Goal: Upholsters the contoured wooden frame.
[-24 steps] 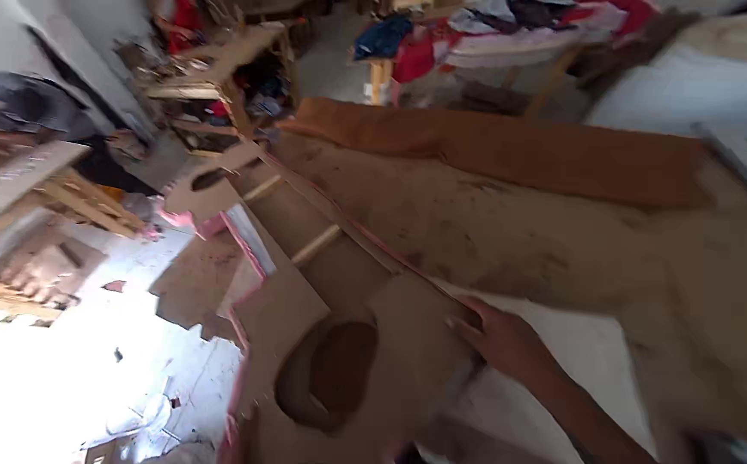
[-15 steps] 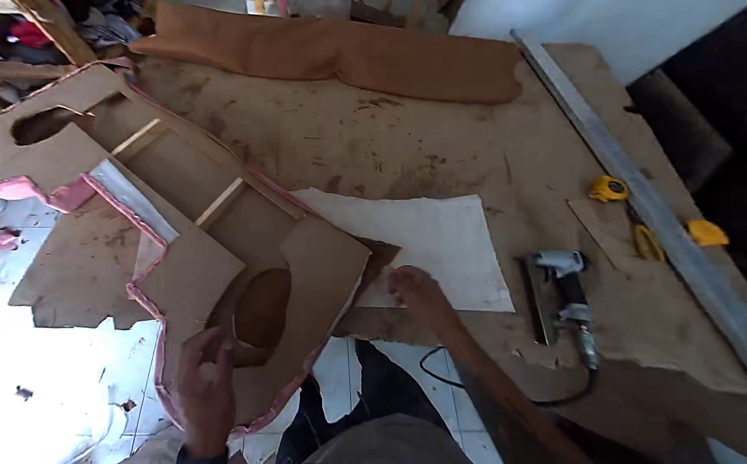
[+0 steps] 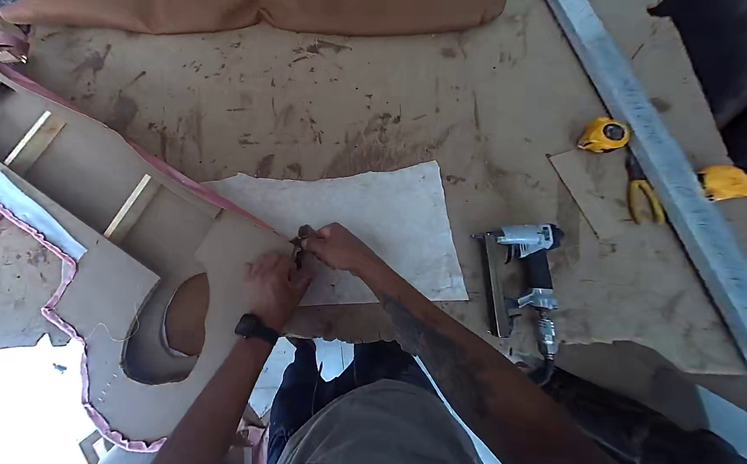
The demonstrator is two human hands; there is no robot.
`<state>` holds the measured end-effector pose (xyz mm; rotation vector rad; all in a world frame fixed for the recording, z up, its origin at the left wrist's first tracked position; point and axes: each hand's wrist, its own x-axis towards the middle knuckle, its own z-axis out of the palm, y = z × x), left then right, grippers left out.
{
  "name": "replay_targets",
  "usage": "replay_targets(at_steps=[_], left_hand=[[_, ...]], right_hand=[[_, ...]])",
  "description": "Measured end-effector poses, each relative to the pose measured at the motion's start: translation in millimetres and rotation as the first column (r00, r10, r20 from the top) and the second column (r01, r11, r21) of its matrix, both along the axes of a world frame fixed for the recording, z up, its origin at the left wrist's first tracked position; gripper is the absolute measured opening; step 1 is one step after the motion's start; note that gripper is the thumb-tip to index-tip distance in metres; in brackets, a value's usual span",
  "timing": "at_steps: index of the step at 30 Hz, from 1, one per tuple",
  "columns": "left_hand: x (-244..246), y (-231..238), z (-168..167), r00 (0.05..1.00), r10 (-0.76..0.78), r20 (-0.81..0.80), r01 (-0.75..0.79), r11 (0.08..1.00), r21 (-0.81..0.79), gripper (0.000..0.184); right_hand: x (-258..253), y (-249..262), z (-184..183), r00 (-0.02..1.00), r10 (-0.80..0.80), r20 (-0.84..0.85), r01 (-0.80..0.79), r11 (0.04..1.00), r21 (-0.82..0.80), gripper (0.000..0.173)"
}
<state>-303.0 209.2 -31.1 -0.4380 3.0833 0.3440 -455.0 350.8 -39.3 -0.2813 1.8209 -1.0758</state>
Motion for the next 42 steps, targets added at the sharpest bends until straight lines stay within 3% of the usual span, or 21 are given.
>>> replay_targets(at_steps=[4, 7, 9, 12, 14, 17, 21, 23, 26, 28, 30, 32, 35, 38, 42], left_hand=[[-10, 2, -4, 1.000, 0.006, -0.023, -0.008, 0.998, -0.070, 0.041], [-2, 4, -15, 0.989, 0.003, -0.149, -0.003, 1.000, 0.001, 0.032], [8, 3, -21, 0.974, -0.022, -0.224, 0.044, 0.995, 0.094, 0.020], [14, -2, -18, 0.963, -0.120, -0.240, 0.185, 0.945, 0.271, 0.015], [19, -8, -13, 0.961, -0.135, -0.240, 0.214, 0.914, 0.345, 0.018], [18, -15, -14, 0.969, -0.143, -0.203, 0.196, 0.942, 0.271, 0.036], [15, -17, -16, 0.966, -0.186, -0.181, 0.226, 0.946, 0.234, 0.042], [17, -24, -12, 0.965, -0.181, -0.191, 0.232, 0.927, 0.294, 0.042], [16, -27, -11, 0.965, -0.139, -0.222, 0.217, 0.898, 0.383, 0.047], [15, -25, -11, 0.971, -0.120, -0.209, 0.195, 0.901, 0.388, 0.048], [12, -20, -11, 0.979, -0.131, -0.158, 0.174, 0.938, 0.299, 0.045], [7, -12, -15, 0.982, -0.138, -0.129, 0.159, 0.973, 0.168, 0.039], [6, -7, -22, 0.979, -0.148, -0.143, 0.159, 0.985, 0.070, 0.032], [11, -10, -27, 0.958, -0.152, -0.241, 0.186, 0.975, 0.123, 0.016], [17, -12, -28, 0.933, -0.051, -0.355, 0.149, 0.955, 0.255, 0.012]], right_hand=[[-24, -13, -10, 0.994, 0.022, 0.107, -0.014, 0.997, -0.078, 0.036], [-23, -13, -18, 0.983, -0.032, 0.179, 0.052, 0.993, -0.109, 0.036], [-10, -2, -22, 0.989, -0.063, 0.131, 0.073, 0.994, -0.078, 0.046], [28, 26, -15, 0.998, -0.059, 0.022, 0.059, 0.998, -0.004, 0.076], [43, 37, 7, 0.996, -0.021, 0.082, 0.018, 0.999, 0.030, 0.073], [41, 38, 22, 0.991, 0.001, 0.131, -0.012, 0.997, 0.081, 0.057], [39, 37, 24, 0.997, -0.011, 0.071, -0.001, 0.985, 0.173, 0.061], [42, 38, 15, 0.995, -0.030, 0.093, 0.014, 0.985, 0.170, 0.059], [45, 30, -4, 0.943, -0.114, 0.313, 0.109, 0.993, 0.033, 0.058], [55, 16, -30, 0.921, -0.174, 0.347, 0.197, 0.980, -0.032, 0.056], [53, 12, -24, 0.942, -0.188, 0.277, 0.205, 0.978, -0.032, 0.047], [40, 22, 6, 0.986, -0.097, 0.134, 0.093, 0.995, 0.031, 0.046], [38, 28, 22, 0.997, -0.043, 0.057, 0.039, 0.997, 0.068, 0.047], [37, 19, 28, 0.998, -0.013, 0.053, 0.009, 0.998, 0.069, 0.047], [30, -8, 15, 0.998, 0.062, -0.011, -0.060, 0.994, 0.093, 0.045]])
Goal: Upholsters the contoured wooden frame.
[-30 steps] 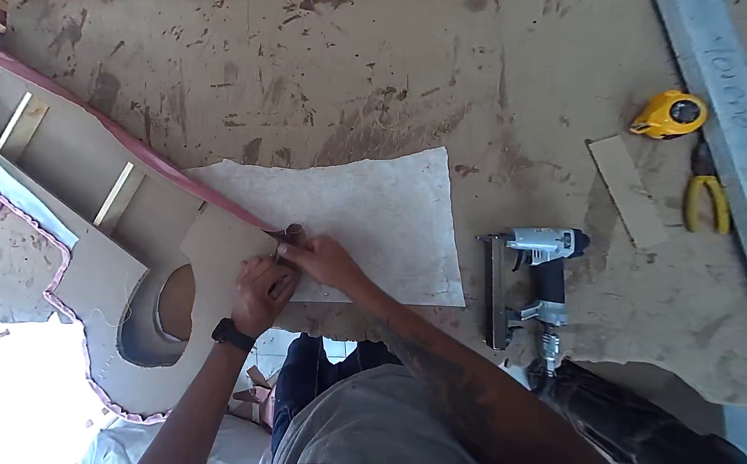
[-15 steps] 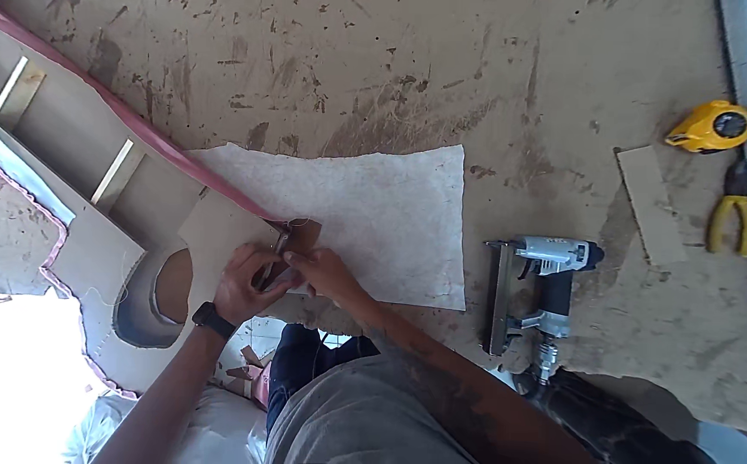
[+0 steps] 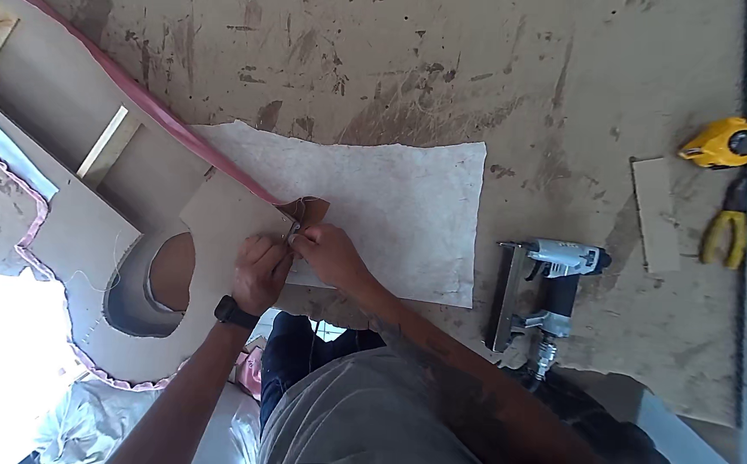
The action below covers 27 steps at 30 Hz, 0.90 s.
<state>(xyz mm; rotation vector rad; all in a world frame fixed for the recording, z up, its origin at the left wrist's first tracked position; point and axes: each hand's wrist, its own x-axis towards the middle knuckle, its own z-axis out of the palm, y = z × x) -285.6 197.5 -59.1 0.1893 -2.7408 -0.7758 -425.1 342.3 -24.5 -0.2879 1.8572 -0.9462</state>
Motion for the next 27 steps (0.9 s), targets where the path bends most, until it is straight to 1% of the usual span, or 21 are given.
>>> replay_targets(at_steps=[2, 4, 7, 8, 9, 10, 11, 12, 13, 14, 15, 16, 18, 20, 21, 23, 25, 27], left_hand=[[3, 0, -1, 0.997, 0.064, -0.043, -0.063, 0.998, 0.026, 0.012], [3, -1, -1, 0.989, 0.135, -0.061, -0.133, 0.990, 0.040, 0.012], [4, 0, 1, 0.971, 0.236, -0.045, -0.234, 0.971, 0.055, 0.013], [3, 0, 2, 0.964, 0.263, -0.038, -0.261, 0.964, 0.056, 0.015], [2, 0, 3, 0.957, 0.290, -0.029, -0.288, 0.956, 0.058, 0.017], [1, 1, 4, 0.949, 0.315, -0.016, -0.314, 0.948, 0.053, 0.020], [-1, 2, 5, 0.943, 0.332, -0.001, -0.332, 0.942, 0.048, 0.022], [-2, 2, 6, 0.938, 0.347, 0.017, -0.348, 0.937, 0.041, 0.024], [-1, 2, 7, 0.933, 0.358, 0.040, -0.359, 0.933, 0.033, 0.026], [-2, 2, 8, 0.929, 0.364, 0.063, -0.366, 0.930, 0.026, 0.027], [-3, 2, 8, 0.927, 0.366, 0.086, -0.369, 0.929, 0.023, 0.029], [-3, 2, 9, 0.925, 0.361, 0.114, -0.366, 0.930, 0.021, 0.030], [-4, 1, 10, 0.926, 0.345, 0.152, -0.349, 0.937, 0.001, 0.033], [-4, -2, 12, 0.931, 0.321, 0.174, -0.321, 0.947, -0.025, 0.035], [-4, -3, 12, 0.934, 0.311, 0.177, -0.309, 0.950, -0.036, 0.036], [-3, -1, 11, 0.939, 0.301, 0.168, -0.297, 0.954, -0.048, 0.036], [-3, 1, 8, 0.946, 0.300, 0.126, -0.296, 0.954, -0.045, 0.035], [1, 4, 7, 0.950, 0.298, 0.093, -0.296, 0.955, -0.030, 0.033]], right_hand=[[-3, -13, 1, 0.996, 0.050, -0.074, -0.048, 0.998, 0.030, 0.046], [-8, -29, 4, 0.980, 0.135, -0.147, -0.123, 0.989, 0.087, 0.045], [-22, -50, 9, 0.916, 0.343, -0.208, -0.306, 0.933, 0.189, 0.044], [-26, -53, 8, 0.892, 0.389, -0.231, -0.351, 0.917, 0.189, 0.043], [-29, -52, 8, 0.878, 0.397, -0.267, -0.368, 0.917, 0.151, 0.042], [-33, -44, 8, 0.883, 0.361, -0.299, -0.357, 0.931, 0.071, 0.040], [-39, -30, 12, 0.905, 0.283, -0.318, -0.306, 0.952, -0.025, 0.037], [-47, -8, 19, 0.927, 0.168, -0.335, -0.209, 0.974, -0.090, 0.037], [-54, 23, 28, 0.931, 0.032, -0.364, -0.081, 0.990, -0.119, 0.037], [-61, 63, 36, 0.903, -0.109, -0.415, 0.063, 0.990, -0.122, 0.037], [-68, 111, 44, 0.844, -0.210, -0.493, 0.192, 0.977, -0.088, 0.038], [-71, 164, 51, 0.765, -0.264, -0.588, 0.305, 0.952, -0.030, 0.040], [-68, 268, 56, 0.644, -0.271, -0.715, 0.470, 0.878, 0.091, 0.045], [-51, 345, 51, 0.627, -0.268, -0.732, 0.577, 0.791, 0.205, 0.058], [-41, 369, 44, 0.640, -0.281, -0.715, 0.604, 0.759, 0.242, 0.065], [-24, 384, 29, 0.698, -0.344, -0.628, 0.620, 0.729, 0.291, 0.073], [-20, 381, 6, 0.729, -0.376, -0.572, 0.617, 0.723, 0.311, 0.072], [-22, 382, -7, 0.732, -0.373, -0.570, 0.616, 0.721, 0.318, 0.064]])
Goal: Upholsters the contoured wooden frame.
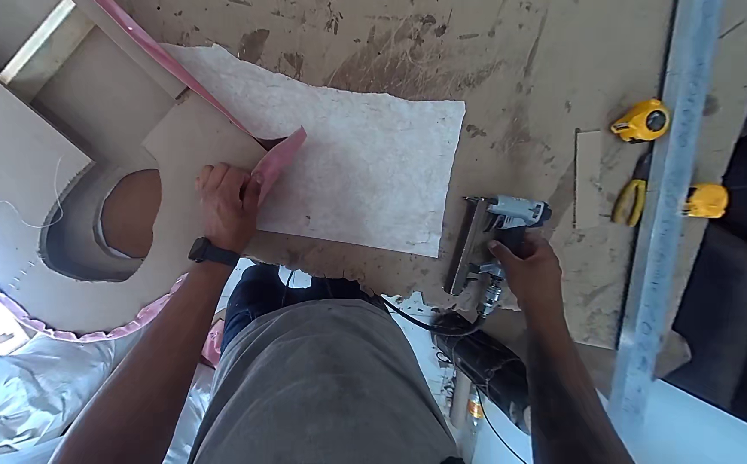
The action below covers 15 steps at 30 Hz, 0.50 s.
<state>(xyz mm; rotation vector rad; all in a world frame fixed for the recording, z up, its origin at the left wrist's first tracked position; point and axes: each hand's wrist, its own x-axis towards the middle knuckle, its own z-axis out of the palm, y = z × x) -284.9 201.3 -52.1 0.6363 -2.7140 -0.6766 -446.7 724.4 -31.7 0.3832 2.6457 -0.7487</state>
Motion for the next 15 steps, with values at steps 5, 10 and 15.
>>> replay_targets(at_steps=[5, 10, 15], left_hand=[[-5, 1, -2, 0.996, 0.085, -0.015, -0.085, 0.995, -0.043, 0.032], [-8, -3, 2, 0.990, 0.126, 0.058, -0.127, 0.992, 0.015, 0.035], [-5, -17, 14, 0.983, 0.144, 0.115, -0.164, 0.968, 0.192, 0.040]], right_hand=[[0, -55, 42, 0.996, 0.090, -0.013, -0.088, 0.927, -0.363, 0.051], [1, -195, 108, 0.891, 0.437, -0.122, -0.434, 0.743, -0.510, 0.026], [11, -319, 106, 0.567, 0.799, -0.200, -0.824, 0.550, -0.139, 0.029]])
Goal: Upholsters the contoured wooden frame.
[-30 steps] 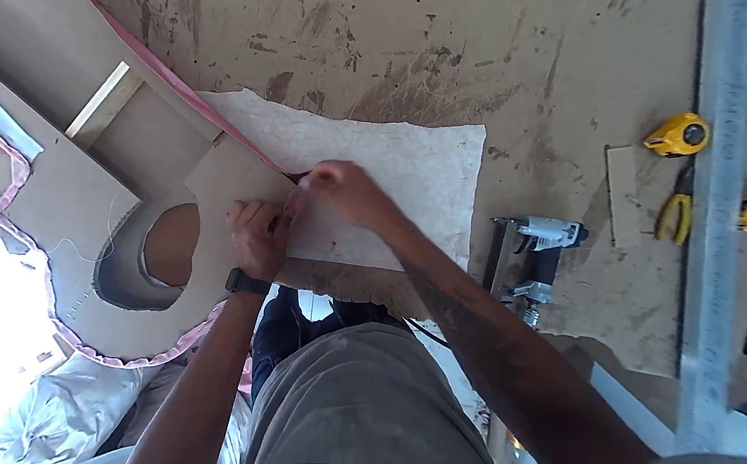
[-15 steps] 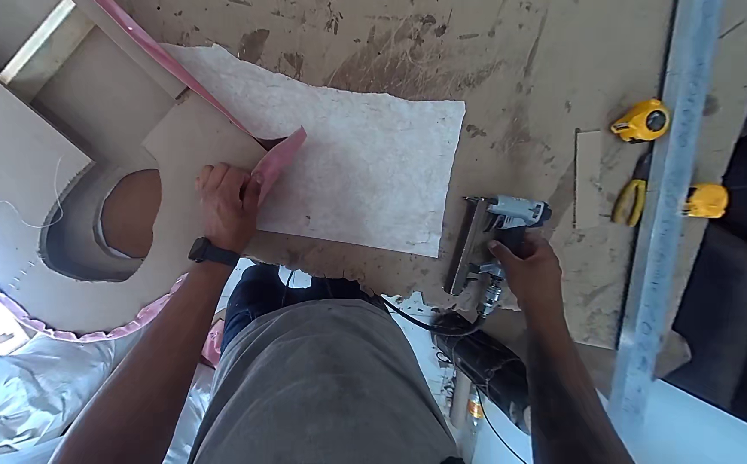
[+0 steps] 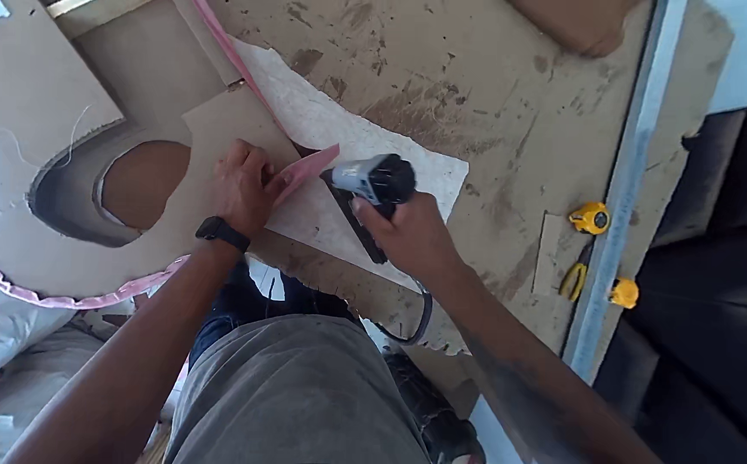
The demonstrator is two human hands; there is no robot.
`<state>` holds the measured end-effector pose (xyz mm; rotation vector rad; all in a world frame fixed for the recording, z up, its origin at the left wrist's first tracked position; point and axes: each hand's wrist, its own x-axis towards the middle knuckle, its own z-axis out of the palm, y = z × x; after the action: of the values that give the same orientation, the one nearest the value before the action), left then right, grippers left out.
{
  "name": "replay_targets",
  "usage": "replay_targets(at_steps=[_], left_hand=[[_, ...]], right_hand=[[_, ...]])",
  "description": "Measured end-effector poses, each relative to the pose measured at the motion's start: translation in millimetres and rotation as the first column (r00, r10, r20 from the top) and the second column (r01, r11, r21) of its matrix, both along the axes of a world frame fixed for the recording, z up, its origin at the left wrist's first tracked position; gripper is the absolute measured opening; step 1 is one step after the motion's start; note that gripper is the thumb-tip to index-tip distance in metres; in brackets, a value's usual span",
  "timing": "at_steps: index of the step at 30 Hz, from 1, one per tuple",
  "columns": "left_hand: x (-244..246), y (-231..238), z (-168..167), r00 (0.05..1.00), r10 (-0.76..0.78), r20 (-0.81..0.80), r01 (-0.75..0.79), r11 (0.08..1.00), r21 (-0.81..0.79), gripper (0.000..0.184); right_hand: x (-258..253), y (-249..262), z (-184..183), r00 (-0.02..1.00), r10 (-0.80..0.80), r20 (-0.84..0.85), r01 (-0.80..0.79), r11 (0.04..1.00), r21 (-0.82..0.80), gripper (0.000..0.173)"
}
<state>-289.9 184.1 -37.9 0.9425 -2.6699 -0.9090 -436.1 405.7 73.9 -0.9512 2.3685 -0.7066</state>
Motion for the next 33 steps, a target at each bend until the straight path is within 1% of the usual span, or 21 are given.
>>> replay_targets(at_steps=[2, 3, 8, 10, 13, 18, 23, 26, 28, 30, 32, 33], left_hand=[[-1, -3, 0, 1.000, -0.019, -0.003, 0.019, 1.000, 0.002, 0.033], [-2, -3, -1, 1.000, -0.031, -0.001, 0.031, 1.000, -0.004, 0.031], [-4, -7, -2, 0.998, -0.050, 0.025, 0.051, 0.999, -0.012, 0.024], [-6, -10, -2, 0.998, -0.060, 0.026, 0.060, 0.998, -0.004, 0.026], [-7, -13, 0, 0.996, -0.071, 0.055, 0.070, 0.997, 0.031, 0.025], [-11, -20, 8, 0.993, -0.077, 0.091, 0.072, 0.995, 0.063, 0.025], [-15, -24, 13, 0.986, -0.095, 0.136, 0.081, 0.992, 0.102, 0.023], [-13, -31, 13, 0.979, -0.164, 0.118, 0.151, 0.982, 0.112, 0.023], [2, -35, 24, 0.959, -0.258, 0.119, 0.242, 0.961, 0.131, 0.025], [25, -29, 41, 0.894, -0.358, 0.267, 0.352, 0.933, 0.072, 0.035], [43, -13, 46, 0.793, -0.406, 0.453, 0.467, 0.884, -0.026, 0.049], [45, -9, 46, 0.741, -0.416, 0.527, 0.520, 0.852, -0.058, 0.053]], right_hand=[[0, -22, -12, 0.993, 0.106, -0.054, -0.103, 0.993, 0.054, 0.029], [0, -29, -16, 0.990, 0.127, -0.058, -0.123, 0.990, 0.070, 0.030], [6, -43, -27, 0.985, 0.157, -0.077, -0.144, 0.978, 0.154, 0.032], [5, -48, -28, 0.981, 0.164, -0.103, -0.144, 0.974, 0.177, 0.032], [5, -53, -24, 0.981, 0.176, -0.088, -0.153, 0.964, 0.218, 0.031], [13, -51, -14, 0.986, 0.166, -0.008, -0.161, 0.966, 0.204, 0.030], [29, -54, -18, 0.974, 0.219, -0.050, -0.205, 0.958, 0.202, 0.028], [32, -54, -17, 0.972, 0.226, -0.060, -0.207, 0.951, 0.231, 0.029], [33, -55, -16, 0.973, 0.223, -0.053, -0.205, 0.950, 0.234, 0.031], [32, -56, -15, 0.976, 0.215, -0.043, -0.200, 0.953, 0.229, 0.031], [32, -55, -15, 0.977, 0.210, -0.027, -0.197, 0.951, 0.239, 0.030], [34, -55, -15, 0.979, 0.205, -0.020, -0.195, 0.951, 0.240, 0.030]])
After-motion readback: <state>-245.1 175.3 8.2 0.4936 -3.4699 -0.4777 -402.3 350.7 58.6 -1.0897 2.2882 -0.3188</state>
